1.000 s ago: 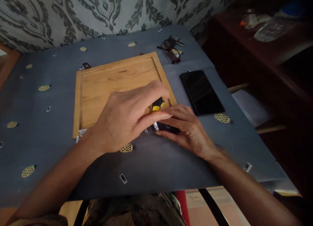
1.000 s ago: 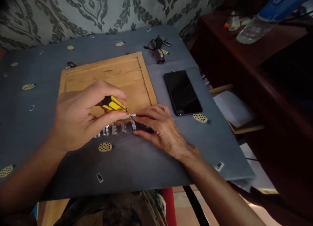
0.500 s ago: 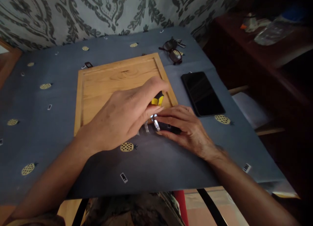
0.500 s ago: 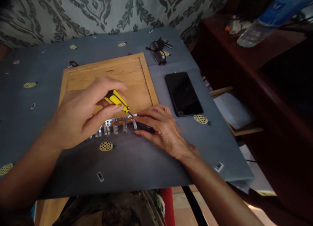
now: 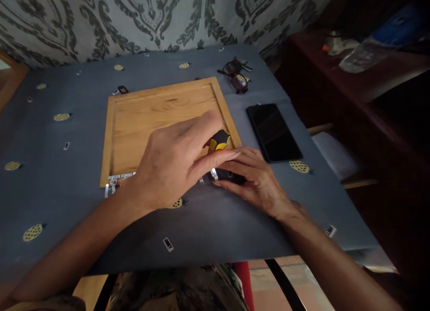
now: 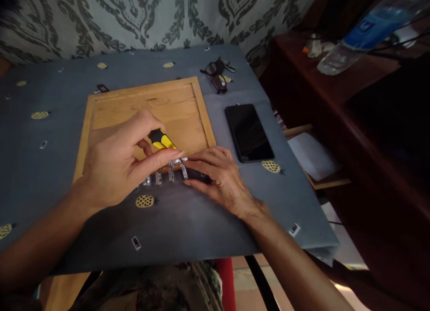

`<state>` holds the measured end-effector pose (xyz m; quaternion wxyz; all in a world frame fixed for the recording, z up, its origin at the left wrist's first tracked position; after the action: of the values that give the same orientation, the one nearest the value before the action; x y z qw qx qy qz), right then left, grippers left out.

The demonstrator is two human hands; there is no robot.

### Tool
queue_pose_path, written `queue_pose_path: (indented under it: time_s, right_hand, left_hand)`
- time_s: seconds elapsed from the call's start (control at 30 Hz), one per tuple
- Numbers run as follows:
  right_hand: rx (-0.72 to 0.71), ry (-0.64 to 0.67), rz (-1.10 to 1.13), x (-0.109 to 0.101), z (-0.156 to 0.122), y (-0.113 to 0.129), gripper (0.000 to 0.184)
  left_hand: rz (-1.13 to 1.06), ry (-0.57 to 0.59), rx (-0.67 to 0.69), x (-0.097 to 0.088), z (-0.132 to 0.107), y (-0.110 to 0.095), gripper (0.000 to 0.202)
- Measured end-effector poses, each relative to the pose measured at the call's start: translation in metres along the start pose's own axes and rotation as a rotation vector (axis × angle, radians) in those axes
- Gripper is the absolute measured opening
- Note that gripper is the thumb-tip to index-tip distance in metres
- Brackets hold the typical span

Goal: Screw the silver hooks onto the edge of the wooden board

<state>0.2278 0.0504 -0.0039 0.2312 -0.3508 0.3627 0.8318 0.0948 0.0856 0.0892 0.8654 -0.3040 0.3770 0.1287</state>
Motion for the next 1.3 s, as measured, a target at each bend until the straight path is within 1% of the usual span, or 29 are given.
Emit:
queue_pose_path:
  time_s: [0.07, 0.17, 0.2, 0.23, 0.3, 0.43, 0.5, 0.53, 0.57, 0.6, 0.67, 0.73, 0.8, 0.87, 0.9, 1.03, 1.1, 1.17, 1.23, 1.27, 1.3]
  right_hand:
    - [0.025, 0.006, 0.004, 0.0, 0.0, -0.001, 0.027]
    - [0.09, 0.021, 0.015, 0.001, -0.001, -0.006, 0.031]
    - [0.104, 0.025, 0.017, 0.001, -0.002, -0.007, 0.032]
    - [0.111, 0.029, 0.017, 0.001, -0.002, -0.007, 0.033]
    - [0.113, 0.037, 0.02, 0.001, -0.002, -0.007, 0.035]
    - [0.123, 0.051, 0.032, 0.0, -0.001, -0.006, 0.038]
    - [0.127, 0.054, 0.034, 0.0, -0.001, -0.005, 0.039]
    - [0.131, 0.056, 0.033, 0.0, -0.001, -0.006, 0.039]
    - [0.136, 0.06, 0.031, 0.0, -0.001, -0.006, 0.04]
    - [0.141, 0.06, 0.028, 0.0, -0.001, -0.007, 0.04]
    - [0.146, 0.053, 0.024, 0.0, -0.002, -0.008, 0.041]
    - [0.141, 0.052, 0.022, 0.0, -0.002, -0.007, 0.04]
    - [0.14, 0.052, 0.017, 0.001, -0.002, -0.007, 0.037]
    - [0.144, 0.057, 0.014, 0.001, -0.002, -0.007, 0.036]
    - [0.145, 0.058, 0.014, 0.001, -0.002, -0.007, 0.036]
    - [0.138, 0.042, 0.02, 0.001, -0.002, -0.007, 0.04]
    - [0.143, 0.031, 0.025, 0.0, -0.003, -0.008, 0.041]
    - [0.153, 0.033, 0.035, 0.001, -0.004, -0.009, 0.039]
    - [0.161, 0.03, 0.046, 0.001, -0.004, -0.01, 0.039]
    - [0.165, 0.026, 0.048, 0.002, -0.005, -0.011, 0.04]
    - [0.168, 0.022, 0.048, 0.002, -0.005, -0.011, 0.041]
  left_hand:
    - [-0.013, 0.012, -0.012, 0.001, -0.001, 0.0, 0.022]
    - [-0.075, 0.048, -0.021, 0.001, -0.001, 0.0, 0.013]
    - [-0.108, 0.068, -0.01, 0.0, 0.0, -0.001, 0.013]
    - [-0.141, 0.096, 0.008, 0.0, 0.0, -0.002, 0.018]
    - [-0.188, 0.191, 0.042, 0.0, 0.001, -0.005, 0.03]
    - [-0.2, 0.425, 0.073, 0.003, -0.002, -0.006, 0.046]
    - [-0.204, 0.487, 0.069, 0.005, -0.003, -0.005, 0.05]
    - [-0.205, 0.494, 0.056, 0.005, -0.003, -0.003, 0.049]
    - [-0.202, 0.478, 0.036, 0.006, -0.003, -0.001, 0.044]
    - [-0.196, 0.438, 0.019, 0.005, -0.001, 0.002, 0.037]
    - [-0.175, 0.313, 0.003, 0.003, 0.001, 0.006, 0.022]
    - [-0.138, 0.186, 0.006, 0.001, 0.003, 0.009, 0.011]
    - [-0.095, 0.066, 0.026, 0.0, 0.003, 0.008, 0.01]
    - [-0.051, -0.046, 0.043, -0.003, 0.002, 0.006, 0.016]
    - [-0.035, -0.078, 0.035, -0.003, 0.001, 0.006, 0.019]
    - [-0.029, -0.112, -0.087, -0.006, -0.002, 0.009, 0.02]
    - [-0.042, -0.172, -0.106, -0.013, -0.003, 0.008, 0.019]
    - [-0.064, -0.201, -0.115, -0.019, -0.003, 0.006, 0.019]
    - [-0.082, -0.167, -0.142, -0.02, -0.002, 0.006, 0.017]
    - [-0.091, -0.159, -0.114, -0.02, 0.0, 0.003, 0.015]
    - [-0.062, -0.117, -0.142, -0.018, 0.0, 0.004, 0.014]
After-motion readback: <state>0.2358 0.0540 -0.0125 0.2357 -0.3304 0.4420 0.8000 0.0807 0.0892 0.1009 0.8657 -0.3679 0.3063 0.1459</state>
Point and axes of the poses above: each hand's wrist, its own z-axis towards the middle knuckle, its own x-axis out of the palm, y = z × x, the point moved 8 cm from there along z, towards the middle knuckle, and after that the axes turned 3 degrees about -z, right-handed, at the moved point
